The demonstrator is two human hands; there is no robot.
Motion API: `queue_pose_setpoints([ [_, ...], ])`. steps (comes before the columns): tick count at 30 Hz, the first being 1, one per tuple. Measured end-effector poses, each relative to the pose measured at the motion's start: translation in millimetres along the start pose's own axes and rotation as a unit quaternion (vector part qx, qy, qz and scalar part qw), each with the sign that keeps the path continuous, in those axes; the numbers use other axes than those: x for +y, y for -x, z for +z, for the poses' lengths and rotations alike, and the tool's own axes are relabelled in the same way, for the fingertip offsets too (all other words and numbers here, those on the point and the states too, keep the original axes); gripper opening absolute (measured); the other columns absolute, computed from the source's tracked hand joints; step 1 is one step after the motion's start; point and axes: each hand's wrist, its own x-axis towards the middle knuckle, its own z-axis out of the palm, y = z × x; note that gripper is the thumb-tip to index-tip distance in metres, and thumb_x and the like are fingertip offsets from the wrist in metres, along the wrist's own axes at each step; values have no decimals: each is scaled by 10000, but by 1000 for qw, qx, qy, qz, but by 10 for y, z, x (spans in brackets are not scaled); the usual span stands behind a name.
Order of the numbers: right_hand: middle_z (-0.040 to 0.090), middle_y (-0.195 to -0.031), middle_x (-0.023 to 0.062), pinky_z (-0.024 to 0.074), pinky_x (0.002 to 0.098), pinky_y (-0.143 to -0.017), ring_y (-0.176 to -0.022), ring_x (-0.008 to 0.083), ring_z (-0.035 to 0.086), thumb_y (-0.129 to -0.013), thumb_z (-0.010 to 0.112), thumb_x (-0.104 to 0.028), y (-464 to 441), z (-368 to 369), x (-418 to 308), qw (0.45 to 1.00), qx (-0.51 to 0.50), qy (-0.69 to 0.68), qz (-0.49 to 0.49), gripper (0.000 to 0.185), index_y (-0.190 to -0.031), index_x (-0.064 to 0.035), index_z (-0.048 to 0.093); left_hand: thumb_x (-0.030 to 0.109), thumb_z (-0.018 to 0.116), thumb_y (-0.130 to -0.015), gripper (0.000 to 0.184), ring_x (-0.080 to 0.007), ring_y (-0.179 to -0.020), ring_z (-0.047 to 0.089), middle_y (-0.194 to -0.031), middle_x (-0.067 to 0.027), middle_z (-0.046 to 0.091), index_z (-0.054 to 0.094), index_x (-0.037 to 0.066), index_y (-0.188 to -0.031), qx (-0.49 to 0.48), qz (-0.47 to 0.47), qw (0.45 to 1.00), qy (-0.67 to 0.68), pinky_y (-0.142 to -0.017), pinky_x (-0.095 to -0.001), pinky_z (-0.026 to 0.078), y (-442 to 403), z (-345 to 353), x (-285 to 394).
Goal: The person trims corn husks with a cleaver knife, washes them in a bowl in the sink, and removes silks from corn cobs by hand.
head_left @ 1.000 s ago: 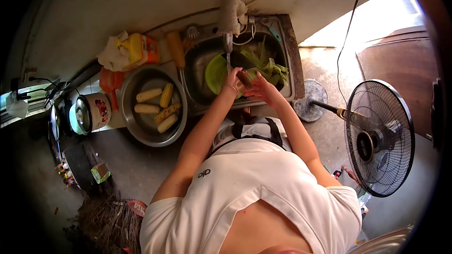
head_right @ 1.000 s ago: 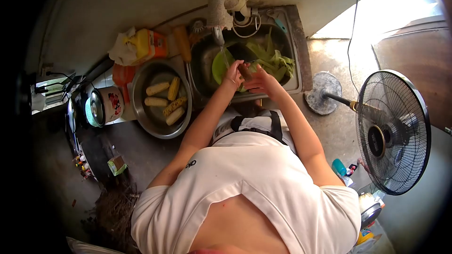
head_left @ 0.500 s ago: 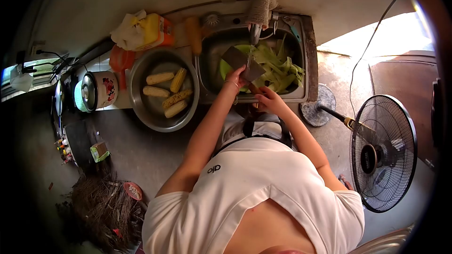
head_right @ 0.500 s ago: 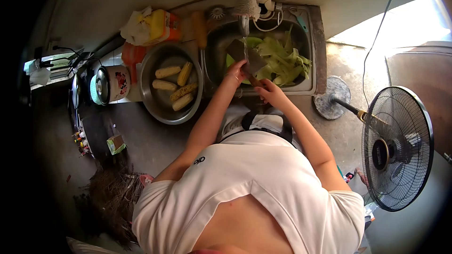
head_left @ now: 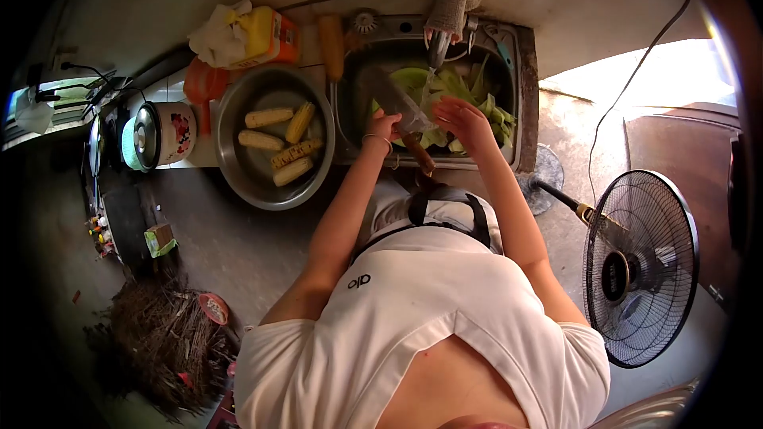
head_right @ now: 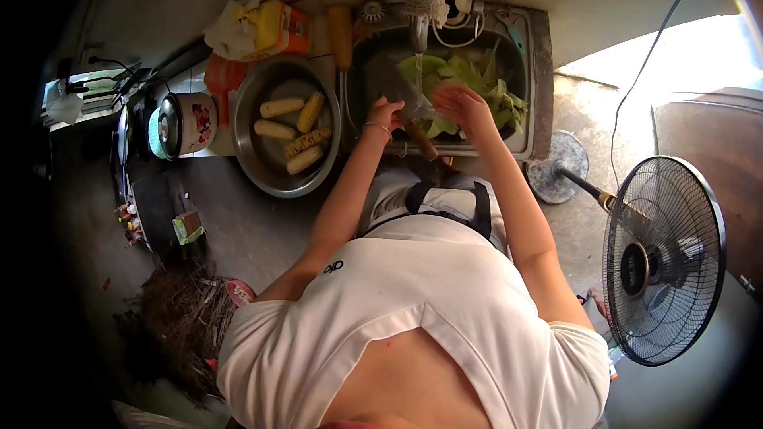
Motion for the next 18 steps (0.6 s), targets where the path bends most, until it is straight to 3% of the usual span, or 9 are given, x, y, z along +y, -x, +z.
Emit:
queue_pose_setpoints([
  [3,493,-1249,239,337,475,-1066,-1228,352,440,-916,415,-113,-296,153,145,984,-36,-165,54,378,-1249,65,411,6,629,-776,269,-244,-728,649,-842,-119,617,483,23,-1000,61,16,998,0,-578,-404,561,42,-40,61],
  [5,506,-1230,232,358,470,-1047,-1200,345,466,-911,412,-88,-449,333,224,977,-34,-198,78,366,-1249,51,417,8,624,-775,257,-239,-716,649,-837,-115,618,502,35,-1000,-13,-3,1000,-19,-581,-399,570,-34,-131,38],
  [8,540,-1190,219,428,464,-986,-1130,331,529,-892,462,-73,-688,402,447,965,-27,-240,99,364,-1235,42,426,2,619,-770,231,-239,-716,651,-844,-103,621,529,59,-975,18,-12,1000,17,-600,-393,577,-291,-252,-204],
  [9,583,-1119,185,450,438,-953,-1093,304,549,-875,493,-84,-806,329,566,988,-122,65,-62,305,-1164,12,503,2,619,-770,231,-239,-716,651,-844,-103,621,529,59,-975,19,-12,1000,20,-600,-393,577,-269,-249,-210],
  [11,626,-1049,151,471,412,-921,-1056,277,569,-859,524,-95,-973,326,609,883,-205,363,-213,254,-1094,-17,581,17,595,-780,292,-251,-732,655,-883,-118,625,523,24,-1063,-37,-10,999,21,-636,-404,588,-197,-211,-183],
  [13,656,-940,87,522,345,-749,-891,208,627,-845,551,-109,-1050,448,544,926,-94,364,48,144,-923,-58,661,27,590,-782,252,-250,-731,656,-878,-112,628,540,26,-1030,-38,-22,999,29,-639,-402,588,-175,-165,-172],
  [14,656,-940,87,522,345,-749,-891,208,627,-845,551,-109,-1033,469,504,924,-97,366,49,144,-923,-58,661,38,585,-785,214,-249,-730,657,-872,-106,630,557,28,-997,-40,-35,998,34,-642,-400,589,-169,-140,-164],
  [16,649,-918,89,512,311,-676,-812,192,642,-855,543,-114,-917,540,359,784,-100,612,-30,143,-921,-59,658,43,581,-788,197,-253,-730,656,-875,-111,632,561,24,-983,-45,-41,997,43,-646,-403,590,-167,-91,-157],
  [18,650,-902,101,509,327,-678,-811,221,640,-858,550,-138,-945,292,317,717,-160,667,-119,162,-962,-60,646,48,577,-791,181,-257,-729,656,-879,-115,635,565,20,-969,-54,-51,996,49,-651,-406,590,-187,-26,-176],
])
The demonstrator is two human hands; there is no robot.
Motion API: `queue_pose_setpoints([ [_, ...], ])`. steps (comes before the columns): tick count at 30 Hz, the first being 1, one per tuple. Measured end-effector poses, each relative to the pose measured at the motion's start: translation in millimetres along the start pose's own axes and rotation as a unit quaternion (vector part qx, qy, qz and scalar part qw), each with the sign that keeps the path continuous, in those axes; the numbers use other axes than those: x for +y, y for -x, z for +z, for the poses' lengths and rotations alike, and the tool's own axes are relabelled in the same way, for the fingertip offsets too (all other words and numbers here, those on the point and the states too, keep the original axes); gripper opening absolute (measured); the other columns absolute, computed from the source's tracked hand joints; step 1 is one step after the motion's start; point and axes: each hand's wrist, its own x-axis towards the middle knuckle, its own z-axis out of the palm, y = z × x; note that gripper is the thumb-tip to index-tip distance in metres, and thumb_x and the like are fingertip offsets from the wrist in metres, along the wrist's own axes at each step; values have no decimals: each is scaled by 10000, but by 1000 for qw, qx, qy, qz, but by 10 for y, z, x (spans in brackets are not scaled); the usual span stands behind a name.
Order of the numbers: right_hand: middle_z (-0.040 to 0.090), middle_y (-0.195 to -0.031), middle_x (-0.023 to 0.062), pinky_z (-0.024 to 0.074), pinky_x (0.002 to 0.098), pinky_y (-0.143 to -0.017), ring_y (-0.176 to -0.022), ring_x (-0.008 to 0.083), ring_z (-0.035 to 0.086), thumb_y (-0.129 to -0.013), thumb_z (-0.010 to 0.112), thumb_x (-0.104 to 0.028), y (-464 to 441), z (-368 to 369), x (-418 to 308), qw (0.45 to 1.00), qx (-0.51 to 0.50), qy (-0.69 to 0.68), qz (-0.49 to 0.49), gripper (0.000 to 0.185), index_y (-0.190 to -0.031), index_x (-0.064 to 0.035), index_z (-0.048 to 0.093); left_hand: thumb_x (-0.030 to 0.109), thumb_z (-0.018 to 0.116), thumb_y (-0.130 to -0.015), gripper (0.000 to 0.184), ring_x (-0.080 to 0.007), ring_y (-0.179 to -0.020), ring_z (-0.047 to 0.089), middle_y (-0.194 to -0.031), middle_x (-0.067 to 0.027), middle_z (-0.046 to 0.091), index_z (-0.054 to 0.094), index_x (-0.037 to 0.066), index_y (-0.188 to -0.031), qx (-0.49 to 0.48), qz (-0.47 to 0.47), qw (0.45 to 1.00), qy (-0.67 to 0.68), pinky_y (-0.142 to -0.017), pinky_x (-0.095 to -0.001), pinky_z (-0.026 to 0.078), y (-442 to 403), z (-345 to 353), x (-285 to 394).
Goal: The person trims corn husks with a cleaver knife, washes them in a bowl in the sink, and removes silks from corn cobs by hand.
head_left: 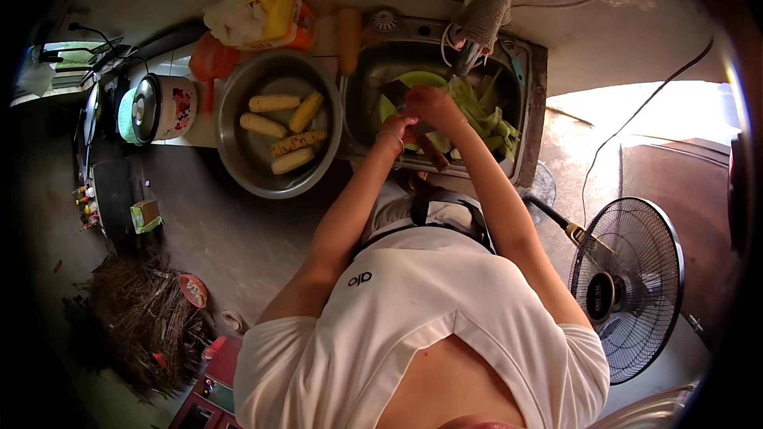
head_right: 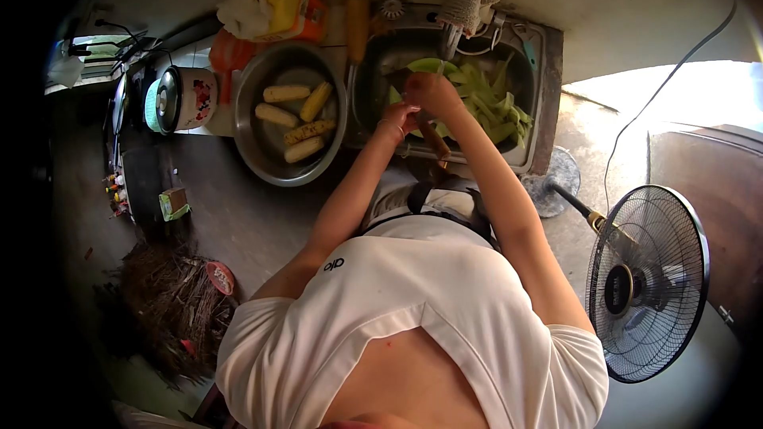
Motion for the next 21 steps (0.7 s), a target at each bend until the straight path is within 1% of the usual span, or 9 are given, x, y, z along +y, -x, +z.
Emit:
queue_pose_setpoints([
  [1,651,-887,114,505,342,-681,-811,251,638,-860,556,-161,51,-52,30,991,0,88,-104,192,-1004,-61,634,45,572,-794,169,-257,-726,654,-865,-114,635,566,16,-960,-23,-1,1000,17,-654,-409,590,-20,24,-22],
  [2,651,-887,114,505,342,-681,-811,251,638,-860,556,-161,140,-83,51,991,0,90,-102,192,-1004,-61,634,43,568,-796,157,-258,-723,651,-851,-113,635,567,12,-950,-47,-1,998,33,-656,-412,590,-40,47,-39],
  [4,655,-884,132,502,385,-684,-831,300,635,-868,561,-197,447,-289,-246,996,67,-29,55,219,-1043,-81,621,50,574,-797,139,-251,-717,647,-832,-108,632,573,11,-930,-60,-8,997,38,-652,-412,587,21,169,-1],
  [8,651,-908,162,501,422,-694,-860,341,624,-869,569,-238,980,-486,-618,991,62,68,94,268,-1094,-96,596,69,595,-803,93,-227,-705,641,-819,-98,630,592,18,-880,-69,-43,995,54,-621,-386,570,-170,212,-141],
  [10,635,-845,184,496,458,-669,-808,355,627,-833,585,-262,1208,-451,-737,976,21,187,108,377,-1171,-129,481,79,604,-807,87,-221,-715,642,-828,-98,634,596,27,-876,-72,-41,995,56,-617,-369,561,-292,209,-262],
  [13,629,-858,172,504,456,-641,-777,353,627,-810,620,-244,1281,-235,-640,966,5,179,184,446,-1202,-135,440,130,609,-831,127,-212,-748,641,-848,-88,644,603,30,-908,-78,-27,996,31,-631,-346,545,-255,264,-295],
  [15,623,-858,165,506,452,-629,-761,351,626,-806,623,-236,1348,-159,-594,969,32,193,150,450,-1200,-131,435,172,605,-850,174,-209,-772,639,-858,-78,649,606,26,-945,-81,-11,997,7,-647,-340,538,-230,297,-245],
  [20,604,-836,152,503,455,-619,-731,364,617,-808,614,-224,1545,-305,-761,978,70,167,103,446,-1192,-106,422,240,614,-865,211,-199,-772,643,-861,-44,653,610,88,-1012,-58,-49,986,146,-676,-349,549,-319,169,-45],
  [21,607,-837,157,501,458,-620,-733,370,615,-809,610,-220,1583,-334,-795,980,71,154,106,436,-1183,-97,426,246,615,-865,253,-216,-861,633,-956,-66,639,596,61,-1036,43,-34,995,87,-715,-354,550,-398,51,-43],
])
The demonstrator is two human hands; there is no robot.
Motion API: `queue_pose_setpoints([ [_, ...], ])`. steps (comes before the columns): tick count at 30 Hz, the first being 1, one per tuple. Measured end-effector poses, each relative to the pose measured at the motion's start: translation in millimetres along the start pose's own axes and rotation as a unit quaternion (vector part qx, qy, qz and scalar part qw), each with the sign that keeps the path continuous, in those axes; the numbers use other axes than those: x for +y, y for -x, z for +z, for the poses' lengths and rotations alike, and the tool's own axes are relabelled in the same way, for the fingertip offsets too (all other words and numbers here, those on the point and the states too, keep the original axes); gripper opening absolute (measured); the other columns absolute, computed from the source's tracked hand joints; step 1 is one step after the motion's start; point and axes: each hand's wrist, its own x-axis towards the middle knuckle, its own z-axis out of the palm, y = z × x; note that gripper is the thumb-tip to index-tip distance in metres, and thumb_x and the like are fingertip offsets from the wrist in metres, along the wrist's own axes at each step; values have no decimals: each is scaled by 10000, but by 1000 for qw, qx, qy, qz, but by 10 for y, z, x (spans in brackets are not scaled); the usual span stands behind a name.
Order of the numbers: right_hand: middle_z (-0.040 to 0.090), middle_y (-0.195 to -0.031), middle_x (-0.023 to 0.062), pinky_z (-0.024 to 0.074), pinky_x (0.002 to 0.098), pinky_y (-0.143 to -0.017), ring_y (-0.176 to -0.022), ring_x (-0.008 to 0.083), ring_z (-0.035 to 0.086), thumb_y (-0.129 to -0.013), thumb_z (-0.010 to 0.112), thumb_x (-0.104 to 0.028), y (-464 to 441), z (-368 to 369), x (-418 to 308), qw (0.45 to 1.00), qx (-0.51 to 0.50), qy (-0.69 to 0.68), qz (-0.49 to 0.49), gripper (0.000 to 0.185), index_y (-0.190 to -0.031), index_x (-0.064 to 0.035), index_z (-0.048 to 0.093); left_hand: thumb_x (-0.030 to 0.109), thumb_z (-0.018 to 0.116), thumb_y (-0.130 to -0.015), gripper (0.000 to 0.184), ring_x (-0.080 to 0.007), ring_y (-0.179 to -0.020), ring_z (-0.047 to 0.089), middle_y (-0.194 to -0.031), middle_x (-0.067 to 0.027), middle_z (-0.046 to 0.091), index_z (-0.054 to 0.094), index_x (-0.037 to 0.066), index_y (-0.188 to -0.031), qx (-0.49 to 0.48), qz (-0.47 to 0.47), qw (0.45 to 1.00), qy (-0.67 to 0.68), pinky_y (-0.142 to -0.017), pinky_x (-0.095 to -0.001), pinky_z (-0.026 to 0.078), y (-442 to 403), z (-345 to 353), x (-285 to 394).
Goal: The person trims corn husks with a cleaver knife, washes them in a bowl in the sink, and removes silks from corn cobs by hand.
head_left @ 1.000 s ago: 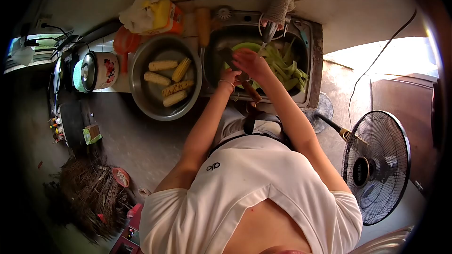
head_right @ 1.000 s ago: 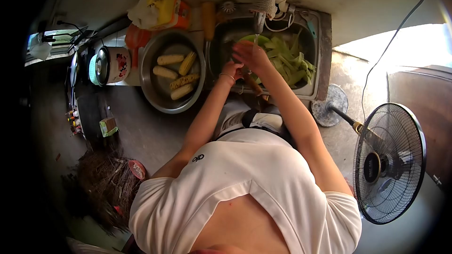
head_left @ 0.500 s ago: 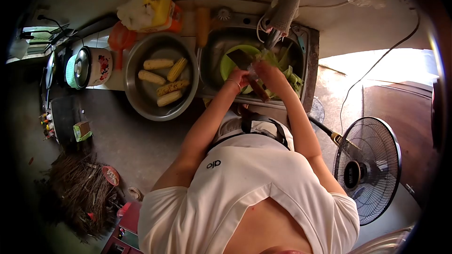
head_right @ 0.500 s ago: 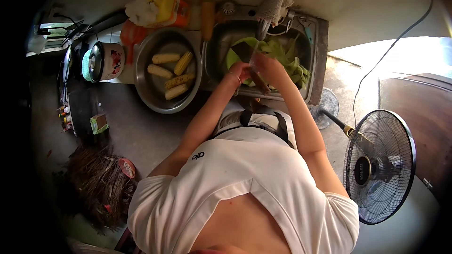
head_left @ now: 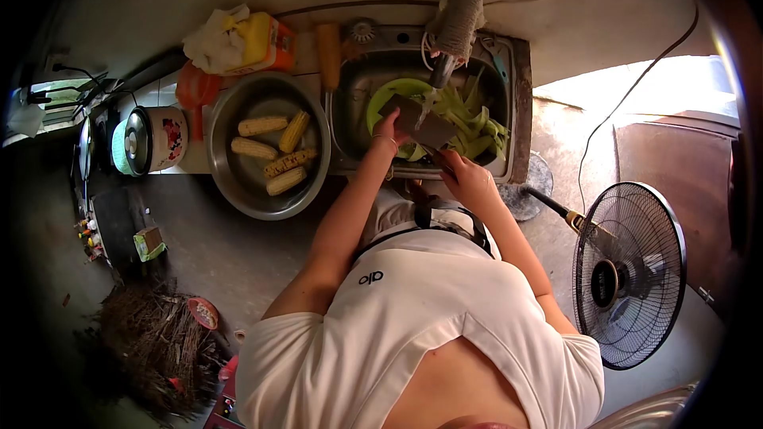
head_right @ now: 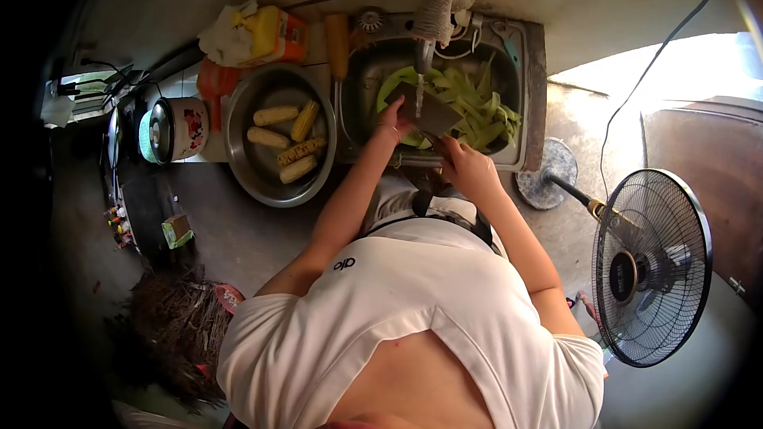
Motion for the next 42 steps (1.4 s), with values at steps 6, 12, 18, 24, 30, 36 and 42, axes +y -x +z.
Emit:
queue_pose_setpoints([
  [6,628,-785,167,491,469,-614,-713,382,613,-803,612,-226,81,31,88,999,-14,-11,34,418,-1158,-86,442,185,532,-900,249,-272,-1085,531,-1213,-126,545,580,52,-1105,0,481,740,-469,-936,-421,405,571,39,106],
  [12,653,-841,158,479,446,-663,-799,372,612,-823,604,-195,-29,17,98,996,-50,-67,34,343,-1121,-86,473,218,410,-949,320,-281,-1190,473,-1285,-128,514,588,71,-1171,-293,515,505,-628,-1004,-412,345,905,236,-91],
  [18,642,-797,174,488,444,-656,-762,370,618,-790,617,-214,13,-76,52,994,-22,-107,22,374,-1122,-92,497,229,380,-972,342,-298,-1165,490,-1253,-135,535,568,51,-1195,-273,512,494,-648,-977,-394,377,534,-52,296],
  [24,654,-798,137,481,400,-698,-766,335,632,-826,616,-180,192,-305,62,992,-15,-113,53,366,-1157,-82,494,277,393,-972,363,-290,-1105,529,-1182,-129,578,563,17,-1159,-163,492,583,-626,-936,-360,413,193,-257,542],
  [30,547,-613,22,324,211,-404,-472,60,449,-877,607,-210,214,-438,237,857,-68,-442,255,298,-1131,-98,499,373,416,-960,416,-248,-1126,526,-1164,-95,592,527,64,-1217,-10,181,976,-124,-946,-389,404,132,-182,60],
  [36,555,-745,62,301,181,-391,-456,47,358,-895,572,-223,101,48,550,539,-107,-800,239,267,-1105,-78,497,268,598,-889,335,-187,-974,607,-1063,-59,628,546,75,-1159,-250,83,965,14,-831,-332,495,638,216,-167],
  [42,561,-763,48,341,202,-422,-485,86,411,-900,564,-221,25,274,480,597,-68,-730,326,259,-1103,-76,495,268,640,-858,296,-170,-817,647,-976,-51,647,578,73,-1073,-104,88,987,-82,-666,-310,539,536,47,-126],
])
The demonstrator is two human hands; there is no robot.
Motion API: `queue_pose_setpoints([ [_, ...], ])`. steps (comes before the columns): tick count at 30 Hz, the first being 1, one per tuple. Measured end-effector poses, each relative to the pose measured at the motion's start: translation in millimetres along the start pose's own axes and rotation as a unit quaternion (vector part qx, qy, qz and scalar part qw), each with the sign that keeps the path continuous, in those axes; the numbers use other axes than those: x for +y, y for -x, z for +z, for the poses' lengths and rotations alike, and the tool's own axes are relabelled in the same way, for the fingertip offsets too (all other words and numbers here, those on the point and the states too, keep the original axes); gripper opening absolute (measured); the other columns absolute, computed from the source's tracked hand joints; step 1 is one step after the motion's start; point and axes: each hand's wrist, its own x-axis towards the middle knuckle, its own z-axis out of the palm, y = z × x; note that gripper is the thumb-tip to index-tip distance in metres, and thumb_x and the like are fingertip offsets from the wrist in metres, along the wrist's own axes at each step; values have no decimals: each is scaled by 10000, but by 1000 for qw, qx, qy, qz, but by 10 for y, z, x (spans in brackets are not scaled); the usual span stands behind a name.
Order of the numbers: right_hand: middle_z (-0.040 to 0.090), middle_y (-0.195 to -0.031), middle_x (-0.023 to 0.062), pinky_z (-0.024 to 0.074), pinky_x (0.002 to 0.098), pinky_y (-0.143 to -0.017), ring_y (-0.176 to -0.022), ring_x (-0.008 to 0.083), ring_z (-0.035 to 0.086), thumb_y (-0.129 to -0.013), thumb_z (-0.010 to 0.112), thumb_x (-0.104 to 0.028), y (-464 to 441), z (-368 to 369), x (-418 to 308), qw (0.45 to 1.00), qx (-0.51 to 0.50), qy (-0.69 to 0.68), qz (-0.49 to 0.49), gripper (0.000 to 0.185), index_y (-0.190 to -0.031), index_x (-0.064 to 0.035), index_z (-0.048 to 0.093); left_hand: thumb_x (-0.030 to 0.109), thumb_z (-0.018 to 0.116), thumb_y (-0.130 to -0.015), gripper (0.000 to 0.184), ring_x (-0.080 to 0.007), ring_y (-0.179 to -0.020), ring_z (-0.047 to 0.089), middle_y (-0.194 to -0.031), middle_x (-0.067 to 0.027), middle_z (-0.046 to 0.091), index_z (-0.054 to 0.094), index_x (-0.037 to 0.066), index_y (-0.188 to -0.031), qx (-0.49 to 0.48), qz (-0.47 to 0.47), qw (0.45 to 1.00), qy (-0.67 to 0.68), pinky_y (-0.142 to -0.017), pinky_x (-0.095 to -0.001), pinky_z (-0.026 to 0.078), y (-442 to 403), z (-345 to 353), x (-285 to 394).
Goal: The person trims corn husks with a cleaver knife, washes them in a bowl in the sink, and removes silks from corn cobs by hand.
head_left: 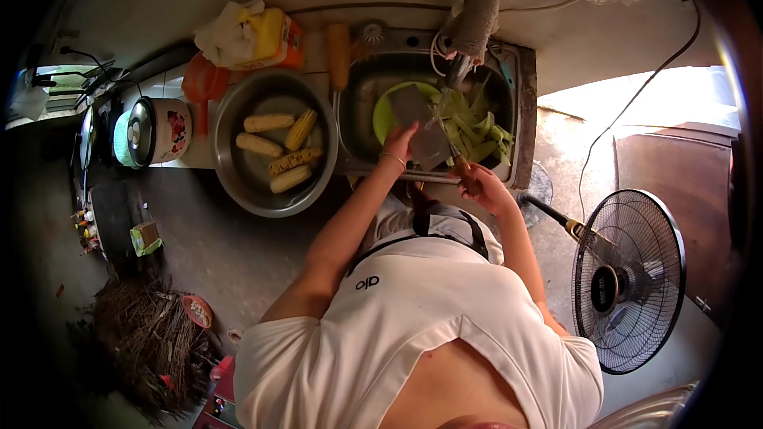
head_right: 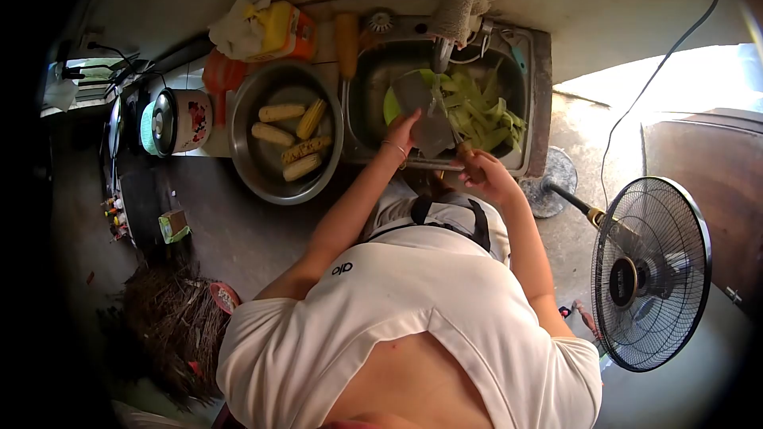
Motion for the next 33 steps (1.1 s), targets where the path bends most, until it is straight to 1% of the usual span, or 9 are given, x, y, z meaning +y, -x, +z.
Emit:
queue_pose_setpoints([
  [5,509,-691,12,312,209,-416,-493,89,427,-896,576,-228,9,-4,86,992,-46,116,-22,299,-1142,-89,478,318,642,-848,289,-176,-705,646,-843,-43,651,602,90,-1022,41,-94,995,6,-627,-322,543,21,-124,122],
  [7,467,-675,-2,261,212,-400,-465,76,379,-918,546,-240,141,141,29,994,-14,111,-18,151,-988,-121,484,333,639,-848,285,-180,-693,649,-815,-42,652,610,97,-1005,40,-98,994,5,-624,-326,545,-104,-277,78],
  [13,463,-666,-3,239,212,-369,-436,60,347,-921,541,-237,511,231,-144,992,16,123,-2,153,-1006,-122,487,318,641,-850,284,-180,-722,658,-808,-69,665,623,45,-921,89,-33,995,-15,-613,-338,548,-414,-654,289],
  [17,482,-677,1,252,211,-368,-420,60,351,-915,551,-229,496,157,-108,992,17,118,-30,189,-1056,-119,491,351,577,-889,371,-236,-791,652,-879,-148,658,628,-16,-914,141,172,959,-176,-692,-364,529,-218,-297,653],
  [18,482,-677,1,252,211,-368,-420,60,351,-915,551,-229,454,139,-74,993,18,116,-30,189,-1056,-119,491,365,559,-893,403,-268,-927,608,-1004,-184,616,617,-27,-970,83,350,821,-443,-789,-397,492,-71,-72,677],
  [19,487,-679,3,258,211,-367,-419,61,360,-912,555,-224,389,129,-28,992,16,120,-39,210,-1078,-115,487,378,540,-897,440,-300,-1063,564,-1129,-221,575,605,-38,-1026,15,484,581,-654,-886,-431,455,66,98,645],
  [21,492,-680,5,263,212,-367,-419,62,370,-910,559,-219,294,130,10,990,8,132,-44,232,-1100,-110,483,430,497,-899,575,-337,-1286,346,-1361,-225,377,477,-20,-1258,-110,459,518,-713,-1047,-463,271,255,336,407],
  [29,498,-649,18,299,232,-362,-412,90,412,-889,584,-205,235,148,-1,987,16,140,-79,337,-1157,-45,455,572,393,-890,766,-361,-1333,266,-1450,-224,241,288,-7,-1381,-155,285,570,-755,-1096,-452,198,-93,306,316],
  [33,481,-674,15,276,212,-361,-430,76,401,-906,552,-209,360,238,-93,985,25,148,-89,197,-1037,-80,482,573,369,-902,763,-356,-1323,288,-1450,-223,245,280,-13,-1382,-58,257,604,-752,-1080,-445,232,-594,-90,456],
])
